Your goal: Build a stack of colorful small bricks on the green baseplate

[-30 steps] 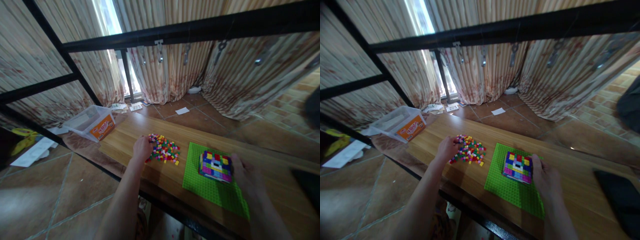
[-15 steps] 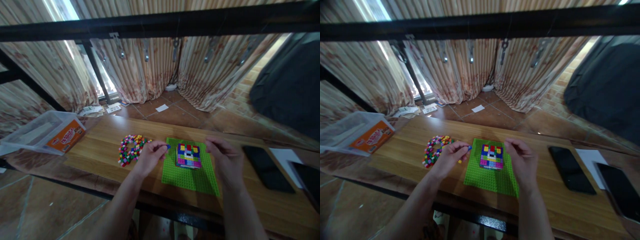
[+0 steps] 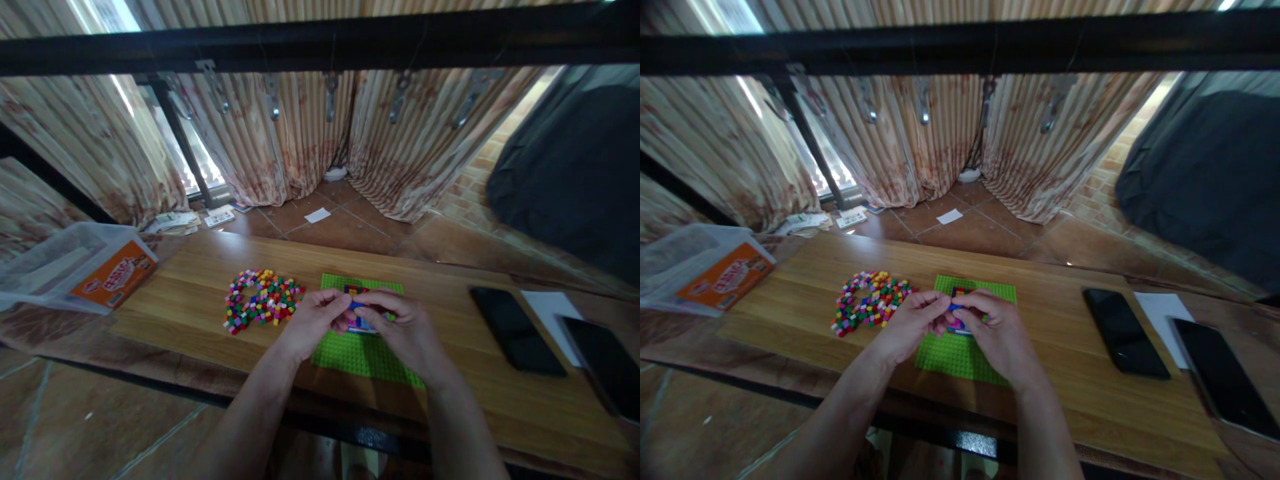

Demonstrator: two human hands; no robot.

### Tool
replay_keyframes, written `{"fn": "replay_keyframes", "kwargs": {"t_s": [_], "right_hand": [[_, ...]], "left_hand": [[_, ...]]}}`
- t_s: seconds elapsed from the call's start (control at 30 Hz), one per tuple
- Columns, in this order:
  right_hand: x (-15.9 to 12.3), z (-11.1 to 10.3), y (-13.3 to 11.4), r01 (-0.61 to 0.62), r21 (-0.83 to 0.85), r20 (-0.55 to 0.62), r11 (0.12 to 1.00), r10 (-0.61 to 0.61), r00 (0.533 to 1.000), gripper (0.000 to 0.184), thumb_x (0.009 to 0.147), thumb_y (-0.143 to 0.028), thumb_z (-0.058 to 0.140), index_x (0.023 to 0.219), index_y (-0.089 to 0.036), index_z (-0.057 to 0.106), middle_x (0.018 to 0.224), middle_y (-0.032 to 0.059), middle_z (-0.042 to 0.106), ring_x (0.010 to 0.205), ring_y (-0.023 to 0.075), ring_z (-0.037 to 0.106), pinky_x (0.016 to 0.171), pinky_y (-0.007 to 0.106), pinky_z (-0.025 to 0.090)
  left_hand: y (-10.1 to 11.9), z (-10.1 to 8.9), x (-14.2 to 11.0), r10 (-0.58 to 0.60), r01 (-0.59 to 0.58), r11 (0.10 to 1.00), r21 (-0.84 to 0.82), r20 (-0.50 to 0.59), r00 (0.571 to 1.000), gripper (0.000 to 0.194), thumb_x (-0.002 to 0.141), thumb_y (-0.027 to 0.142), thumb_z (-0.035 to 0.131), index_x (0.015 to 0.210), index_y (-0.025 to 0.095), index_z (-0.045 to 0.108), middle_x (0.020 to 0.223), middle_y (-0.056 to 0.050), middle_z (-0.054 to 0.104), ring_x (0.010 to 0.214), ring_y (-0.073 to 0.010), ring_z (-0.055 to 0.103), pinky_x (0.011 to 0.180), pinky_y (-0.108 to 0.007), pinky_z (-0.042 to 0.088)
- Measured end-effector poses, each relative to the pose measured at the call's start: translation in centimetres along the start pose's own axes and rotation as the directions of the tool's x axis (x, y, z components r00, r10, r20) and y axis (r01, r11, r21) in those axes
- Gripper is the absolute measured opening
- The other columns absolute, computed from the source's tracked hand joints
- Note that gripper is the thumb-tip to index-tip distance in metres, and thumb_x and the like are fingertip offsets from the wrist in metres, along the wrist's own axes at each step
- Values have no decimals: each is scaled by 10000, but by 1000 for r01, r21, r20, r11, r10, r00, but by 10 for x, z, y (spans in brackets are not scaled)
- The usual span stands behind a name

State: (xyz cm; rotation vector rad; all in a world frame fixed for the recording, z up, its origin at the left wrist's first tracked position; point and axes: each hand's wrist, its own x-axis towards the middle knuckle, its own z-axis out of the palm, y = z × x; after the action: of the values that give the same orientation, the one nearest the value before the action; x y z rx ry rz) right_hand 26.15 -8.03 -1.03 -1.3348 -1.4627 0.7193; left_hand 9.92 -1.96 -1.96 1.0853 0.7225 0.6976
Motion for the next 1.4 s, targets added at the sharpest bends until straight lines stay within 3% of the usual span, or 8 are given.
{"fn": "replay_keyframes", "kwargs": {"t_s": [0.1,0.23,0.37,0.57,0.77,0.93,1.13,1.4], "right_hand": [[-1,-11,7,-42,26,-122,999,44,992,150,816,-365,744,918,-275,808,921,33,772,828,196,700,750,330,564],[-6,-38,22,-126,85,-297,988,146,944,208,774,-398,754,898,-239,801,886,43,782,801,199,693,748,348,561],[-11,-53,34,-240,55,-263,969,246,933,267,754,-425,746,885,-196,789,826,50,769,744,188,666,700,332,533],[-11,-44,38,-254,-56,-137,966,245,960,218,804,-398,695,877,-213,782,872,42,772,826,201,689,782,342,525],[-7,-37,43,-248,-125,-163,961,227,960,228,784,-423,700,837,-216,778,836,41,756,751,190,659,711,330,501],[-5,-33,48,-248,-67,-191,967,231,954,204,745,-411,729,791,-216,765,770,29,732,672,169,625,658,315,481],[-1,-29,48,-316,108,-238,943,333,912,226,626,-397,805,724,-202,747,703,21,713,641,157,611,620,296,473],[4,-17,43,-403,488,-212,774,553,806,261,460,-314,867,612,-186,698,567,-20,630,532,102,532,515,235,419]], "left_hand": [[-1,0,4,36,-36,999,10,-49,998,389,774,531,720,748,146,674,639,3,632,509,-67,504,516,-217,384],[0,-3,9,81,-62,994,88,-240,967,320,758,463,715,726,148,669,619,24,599,497,-57,469,489,-205,346],[-3,-6,12,107,-46,982,183,-340,934,224,734,382,709,762,159,699,641,26,624,520,-69,488,509,-203,374],[-16,-7,17,203,-81,926,370,-304,931,170,770,324,653,798,182,742,689,-8,692,655,-141,612,600,-239,457],[-21,-8,16,215,-58,867,494,-266,940,184,804,315,638,864,184,752,803,-29,740,740,-164,647,655,-252,489],[-20,-7,15,176,-30,850,526,-230,957,184,804,259,637,925,157,732,860,-43,750,750,-163,655,711,-273,516],[-20,-7,14,185,-27,833,552,-232,955,175,792,211,655,942,154,726,899,-51,756,778,-167,673,759,-289,530],[-28,-8,19,182,-33,868,495,-256,949,162,762,181,684,916,152,726,840,-34,746,747,-155,667,721,-272,524]]}}
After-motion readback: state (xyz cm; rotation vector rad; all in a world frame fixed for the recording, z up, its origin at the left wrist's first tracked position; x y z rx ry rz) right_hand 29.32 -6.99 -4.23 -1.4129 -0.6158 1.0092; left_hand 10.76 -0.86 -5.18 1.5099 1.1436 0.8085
